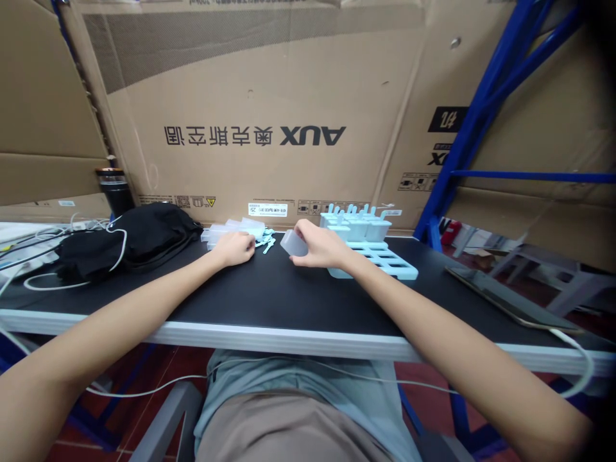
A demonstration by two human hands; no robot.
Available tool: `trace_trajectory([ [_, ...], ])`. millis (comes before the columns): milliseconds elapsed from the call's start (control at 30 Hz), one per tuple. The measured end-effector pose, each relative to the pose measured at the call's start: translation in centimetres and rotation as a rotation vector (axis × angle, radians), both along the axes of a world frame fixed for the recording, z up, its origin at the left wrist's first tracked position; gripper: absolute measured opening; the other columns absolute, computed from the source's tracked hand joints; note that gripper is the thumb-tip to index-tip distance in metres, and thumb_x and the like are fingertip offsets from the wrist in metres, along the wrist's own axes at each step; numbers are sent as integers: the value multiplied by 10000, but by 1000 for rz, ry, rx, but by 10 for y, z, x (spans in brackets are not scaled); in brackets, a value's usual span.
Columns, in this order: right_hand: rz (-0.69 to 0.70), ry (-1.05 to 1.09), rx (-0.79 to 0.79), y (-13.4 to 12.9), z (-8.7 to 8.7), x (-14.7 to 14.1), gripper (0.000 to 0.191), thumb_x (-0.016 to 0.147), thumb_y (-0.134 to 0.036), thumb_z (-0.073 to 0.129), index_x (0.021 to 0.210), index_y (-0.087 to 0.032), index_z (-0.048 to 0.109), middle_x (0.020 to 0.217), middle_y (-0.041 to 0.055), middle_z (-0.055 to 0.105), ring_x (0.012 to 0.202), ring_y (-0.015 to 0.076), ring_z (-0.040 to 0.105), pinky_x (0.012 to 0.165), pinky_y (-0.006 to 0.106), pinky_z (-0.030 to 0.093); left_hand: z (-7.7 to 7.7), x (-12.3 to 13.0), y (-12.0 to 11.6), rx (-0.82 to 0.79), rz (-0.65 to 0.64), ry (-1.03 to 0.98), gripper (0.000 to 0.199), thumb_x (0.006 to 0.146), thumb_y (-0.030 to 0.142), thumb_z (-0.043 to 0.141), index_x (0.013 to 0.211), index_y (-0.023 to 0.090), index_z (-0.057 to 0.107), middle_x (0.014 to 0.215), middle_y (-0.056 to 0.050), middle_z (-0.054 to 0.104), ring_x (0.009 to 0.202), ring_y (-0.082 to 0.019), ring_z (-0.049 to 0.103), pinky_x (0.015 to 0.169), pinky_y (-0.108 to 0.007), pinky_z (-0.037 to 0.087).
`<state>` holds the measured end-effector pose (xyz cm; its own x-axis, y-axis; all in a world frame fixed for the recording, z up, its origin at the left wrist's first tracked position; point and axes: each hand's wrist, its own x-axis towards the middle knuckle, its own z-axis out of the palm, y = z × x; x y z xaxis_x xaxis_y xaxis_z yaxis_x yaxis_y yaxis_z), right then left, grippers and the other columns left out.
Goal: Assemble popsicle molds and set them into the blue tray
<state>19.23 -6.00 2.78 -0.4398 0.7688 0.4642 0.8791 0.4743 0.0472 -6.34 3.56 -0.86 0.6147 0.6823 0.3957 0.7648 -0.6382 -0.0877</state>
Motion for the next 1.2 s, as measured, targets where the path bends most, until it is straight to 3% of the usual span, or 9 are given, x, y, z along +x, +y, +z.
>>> trace_trajectory([
  [233, 10, 55, 34, 0, 1, 0, 439, 720, -521, 627, 969, -215, 435, 1001, 64, 608, 777, 196, 570, 578, 285, 344, -3, 1, -2, -295, -428, -191, 198, 780, 208, 538, 932, 174, 660, 827, -31, 683, 728, -150, 614, 698, -267, 477],
  [433, 23, 108, 23, -2, 3, 0, 581, 709, -507, 650, 1174, -215, 459, 1161, 99, 615, 914, 253, 606, 657, 313, 397, 0, 10, -21, -571, -549, -320, 145, 757, 237, 649, 874, 150, 653, 669, -4, 625, 627, -119, 586, 653, -261, 478],
  [500, 10, 129, -3, -2, 3, -1, 538, 703, -515, 654, 1112, -215, 476, 1087, 83, 633, 863, 239, 605, 634, 309, 391, 0, 15, -29, -686, -610, -353, 182, 755, 250, 685, 894, 140, 644, 659, -1, 614, 626, -112, 587, 673, -269, 495],
  [600, 18, 214, -28, 0, 0, -3, 506, 700, -542, 650, 1027, -206, 459, 946, 59, 628, 777, 208, 582, 596, 293, 378, -1, 21, -39, -813, -701, -414, 262, 743, 262, 727, 944, 142, 609, 810, -40, 647, 773, -137, 637, 783, -316, 535],
  [767, 50, 356, -29, 5, -8, -7, 518, 701, -545, 654, 1017, -204, 427, 946, 60, 605, 788, 196, 572, 608, 278, 387, -2, 26, -47, -795, -684, -506, 361, 700, 289, 769, 887, 172, 483, 948, -45, 577, 879, -151, 604, 783, -341, 551],
  [933, 152, 331, -117, 5, -14, -11, 568, 714, -545, 673, 1102, -209, 429, 928, 43, 621, 773, 191, 583, 625, 272, 389, -2, 30, -49, -628, -555, -469, 607, 618, 375, 836, 971, 211, 369, 880, 0, 543, 748, -127, 551, 642, -278, 480],
  [1067, 255, 267, -165, 6, -16, -12, 519, 726, -563, 677, 1042, -196, 490, 908, 45, 628, 734, 177, 574, 608, 263, 382, -3, 33, -48, -702, -538, -485, 627, 652, 421, 812, 947, 232, 291, 755, 56, 510, 616, -105, 520, 550, -245, 412],
  [1200, 297, 275, -182, 8, -16, -9, 525, 749, -540, 671, 1101, -192, 496, 929, 41, 638, 723, 165, 574, 617, 259, 397, -4, 32, -43, -776, -562, -497, 602, 678, 421, 793, 953, 234, 290, 751, 55, 547, 576, -92, 525, 530, -231, 393],
])
